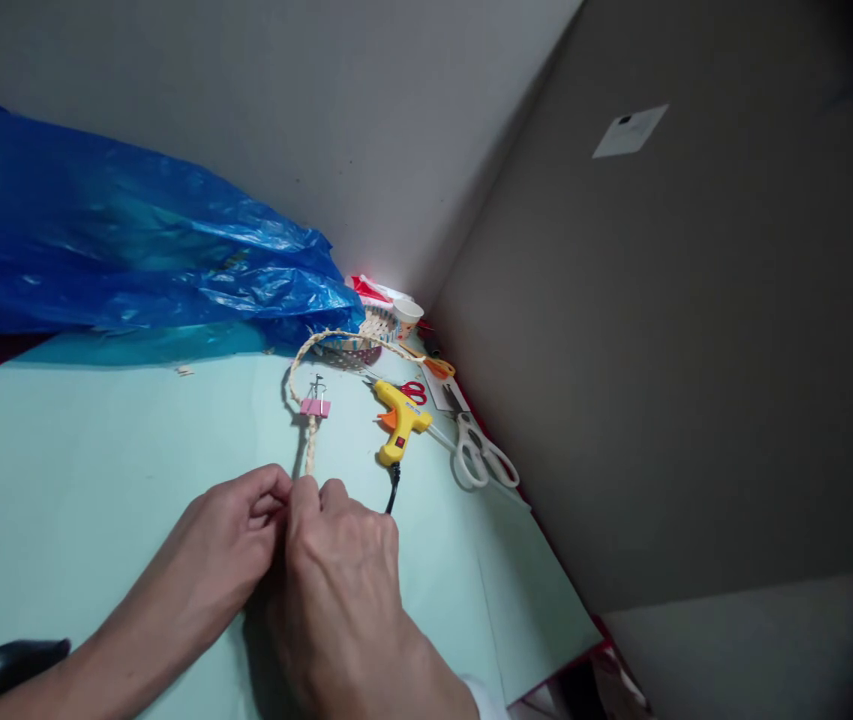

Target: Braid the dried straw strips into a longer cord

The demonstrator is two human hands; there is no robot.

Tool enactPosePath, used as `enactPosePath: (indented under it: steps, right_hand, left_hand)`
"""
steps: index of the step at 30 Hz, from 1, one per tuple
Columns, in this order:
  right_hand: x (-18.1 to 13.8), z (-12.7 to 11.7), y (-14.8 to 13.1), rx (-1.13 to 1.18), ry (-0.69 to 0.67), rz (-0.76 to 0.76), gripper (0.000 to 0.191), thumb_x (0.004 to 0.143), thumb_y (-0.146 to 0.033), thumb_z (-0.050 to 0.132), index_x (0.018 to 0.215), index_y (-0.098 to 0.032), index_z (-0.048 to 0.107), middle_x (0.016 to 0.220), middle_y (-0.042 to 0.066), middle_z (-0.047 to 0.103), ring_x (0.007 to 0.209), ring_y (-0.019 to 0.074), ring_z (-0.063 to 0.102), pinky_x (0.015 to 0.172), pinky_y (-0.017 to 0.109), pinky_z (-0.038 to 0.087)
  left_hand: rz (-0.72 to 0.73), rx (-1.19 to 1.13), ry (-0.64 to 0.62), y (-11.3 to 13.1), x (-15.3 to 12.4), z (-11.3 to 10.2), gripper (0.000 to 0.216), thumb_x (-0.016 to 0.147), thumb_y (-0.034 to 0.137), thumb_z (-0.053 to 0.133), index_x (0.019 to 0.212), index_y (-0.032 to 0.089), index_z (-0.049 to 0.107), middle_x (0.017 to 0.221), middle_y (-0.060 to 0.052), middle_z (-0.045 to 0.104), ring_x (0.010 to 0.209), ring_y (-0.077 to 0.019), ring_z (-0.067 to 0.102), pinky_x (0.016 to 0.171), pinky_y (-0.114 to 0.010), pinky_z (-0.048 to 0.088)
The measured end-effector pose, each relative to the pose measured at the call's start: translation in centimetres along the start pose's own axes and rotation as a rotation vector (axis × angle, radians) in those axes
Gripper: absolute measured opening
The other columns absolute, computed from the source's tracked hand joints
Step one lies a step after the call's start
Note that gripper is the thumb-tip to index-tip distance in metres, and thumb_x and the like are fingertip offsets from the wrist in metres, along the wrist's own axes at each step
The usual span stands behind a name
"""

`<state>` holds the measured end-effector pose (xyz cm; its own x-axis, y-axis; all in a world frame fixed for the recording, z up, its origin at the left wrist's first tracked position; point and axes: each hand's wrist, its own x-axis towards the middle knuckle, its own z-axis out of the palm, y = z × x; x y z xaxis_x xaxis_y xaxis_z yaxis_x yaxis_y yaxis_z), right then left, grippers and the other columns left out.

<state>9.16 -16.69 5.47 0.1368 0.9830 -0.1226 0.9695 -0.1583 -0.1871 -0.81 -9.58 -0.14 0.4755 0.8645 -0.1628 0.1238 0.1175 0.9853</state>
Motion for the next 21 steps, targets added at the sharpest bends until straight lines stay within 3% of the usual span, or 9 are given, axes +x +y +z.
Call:
enactPosePath:
  steps: [5,11,15,17,19,21]
  right_hand:
    - [-0.7,0.1,-0.7,0.026,0.01,0.007,0.033,0.084,-0.004,0.056,0.113,-0.017,0.065,0.098,0.016,0.074,0.081,0.0323,0.076,0.063,0.039,0.054]
    - [-2.3,2.5,0.5,0.173,0.209,-0.018,0.033,0.077,-0.003,0.06,0.105,-0.019,0.064,0.097,0.01,0.073,0.082,0.0282,0.072,0.069,0.037,0.051]
    - [-1.0,1.6,1.8,0.164,0.175,-0.032,0.013,0.091,-0.012,0.059,0.097,-0.022,0.065,0.092,0.008,0.073,0.086,0.0269,0.07,0.069,0.034,0.045]
    - [-0.1,0.8,2.6,0.172,0.215,-0.034,0.003,0.095,-0.022,0.065,0.098,-0.021,0.064,0.1,0.009,0.072,0.096,0.029,0.068,0.075,0.036,0.046]
    - [0.7,0.2,3.5,0.285,0.232,-0.03,0.019,0.093,-0.029,0.074,0.106,-0.019,0.063,0.108,0.011,0.07,0.101,0.028,0.065,0.079,0.035,0.047]
    - [1.2,0.1,4.3,0.503,0.147,-0.037,0.03,0.091,-0.032,0.079,0.11,-0.017,0.061,0.102,0.008,0.07,0.091,0.0224,0.064,0.075,0.031,0.046]
  left_hand:
    - [-0.094,-0.063,0.01,0.9,0.0,-0.2,0.019,0.054,0.037,0.075,0.059,0.022,0.064,0.056,0.001,0.069,0.058,-0.0185,0.06,0.058,-0.027,0.043]
    - [-0.109,-0.033,0.014,2.4,-0.4,0.2,0.03,0.055,0.047,0.08,0.06,0.022,0.063,0.051,0.005,0.058,0.053,-0.0143,0.05,0.053,-0.025,0.036]
    - [-0.094,-0.094,-0.007,2.0,-0.4,0.0,0.031,0.058,0.048,0.08,0.064,0.022,0.064,0.056,0.005,0.061,0.056,-0.0154,0.056,0.054,-0.025,0.042]
    - [-0.073,-0.113,-0.033,1.7,-0.3,-0.2,0.031,0.061,0.048,0.08,0.065,0.022,0.064,0.057,0.004,0.063,0.056,-0.0154,0.058,0.055,-0.026,0.044]
    - [-0.043,-0.107,-0.062,1.4,-0.2,-0.5,0.032,0.066,0.049,0.079,0.067,0.022,0.062,0.054,0.004,0.065,0.054,-0.015,0.058,0.055,-0.025,0.043]
    - [-0.012,-0.071,-0.065,1.0,0.0,-0.9,0.032,0.071,0.05,0.077,0.067,0.023,0.061,0.049,0.006,0.06,0.049,-0.0131,0.052,0.052,-0.024,0.037]
